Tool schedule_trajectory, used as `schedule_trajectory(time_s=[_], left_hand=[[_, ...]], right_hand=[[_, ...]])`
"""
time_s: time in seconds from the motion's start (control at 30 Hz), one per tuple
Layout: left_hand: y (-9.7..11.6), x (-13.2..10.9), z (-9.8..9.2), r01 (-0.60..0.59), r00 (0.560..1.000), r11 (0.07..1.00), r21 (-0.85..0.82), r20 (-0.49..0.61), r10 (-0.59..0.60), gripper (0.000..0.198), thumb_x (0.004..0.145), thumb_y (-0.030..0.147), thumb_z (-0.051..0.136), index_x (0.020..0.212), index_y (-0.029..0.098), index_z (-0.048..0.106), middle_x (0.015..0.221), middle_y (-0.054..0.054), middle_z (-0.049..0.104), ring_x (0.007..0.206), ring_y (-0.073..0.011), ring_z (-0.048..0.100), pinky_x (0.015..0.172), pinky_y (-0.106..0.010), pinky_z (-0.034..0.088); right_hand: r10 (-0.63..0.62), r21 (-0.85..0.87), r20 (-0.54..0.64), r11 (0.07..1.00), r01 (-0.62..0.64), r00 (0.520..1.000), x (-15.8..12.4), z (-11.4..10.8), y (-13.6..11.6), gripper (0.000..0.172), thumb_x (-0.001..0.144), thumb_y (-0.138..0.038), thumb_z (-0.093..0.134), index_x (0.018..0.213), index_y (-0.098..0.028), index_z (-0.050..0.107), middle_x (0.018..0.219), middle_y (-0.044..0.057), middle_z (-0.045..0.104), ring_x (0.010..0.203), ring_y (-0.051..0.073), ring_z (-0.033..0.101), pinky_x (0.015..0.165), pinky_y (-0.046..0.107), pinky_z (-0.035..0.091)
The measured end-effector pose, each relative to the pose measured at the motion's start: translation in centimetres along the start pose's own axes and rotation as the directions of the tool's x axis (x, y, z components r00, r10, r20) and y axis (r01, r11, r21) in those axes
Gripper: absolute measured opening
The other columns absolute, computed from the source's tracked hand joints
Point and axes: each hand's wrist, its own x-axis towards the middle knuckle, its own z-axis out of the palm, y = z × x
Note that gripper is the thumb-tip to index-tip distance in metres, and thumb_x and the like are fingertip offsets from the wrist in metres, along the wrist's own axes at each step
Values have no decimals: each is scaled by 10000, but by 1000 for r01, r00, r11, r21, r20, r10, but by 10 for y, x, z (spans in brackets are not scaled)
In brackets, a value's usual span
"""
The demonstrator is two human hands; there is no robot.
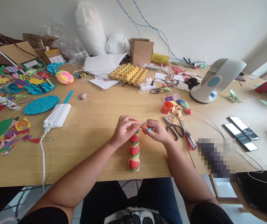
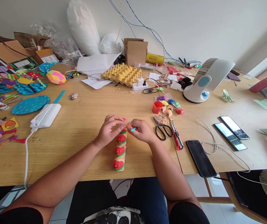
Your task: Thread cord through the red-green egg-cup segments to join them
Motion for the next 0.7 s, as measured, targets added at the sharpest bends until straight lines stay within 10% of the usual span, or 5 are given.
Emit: schedule_trajectory(time_s=[0.7], left_hand=[[6,-1,-1,63,998,988,-138,17,-61,153,927,383,678,895,266,771,838,-46,715,887,-212,627,824,-374,524]], right_hand=[[-30,2,-152,1000,30,988,-1,17,-12,184,952,-393,592,921,-229,670,809,53,659,737,179,583,686,298,440]])
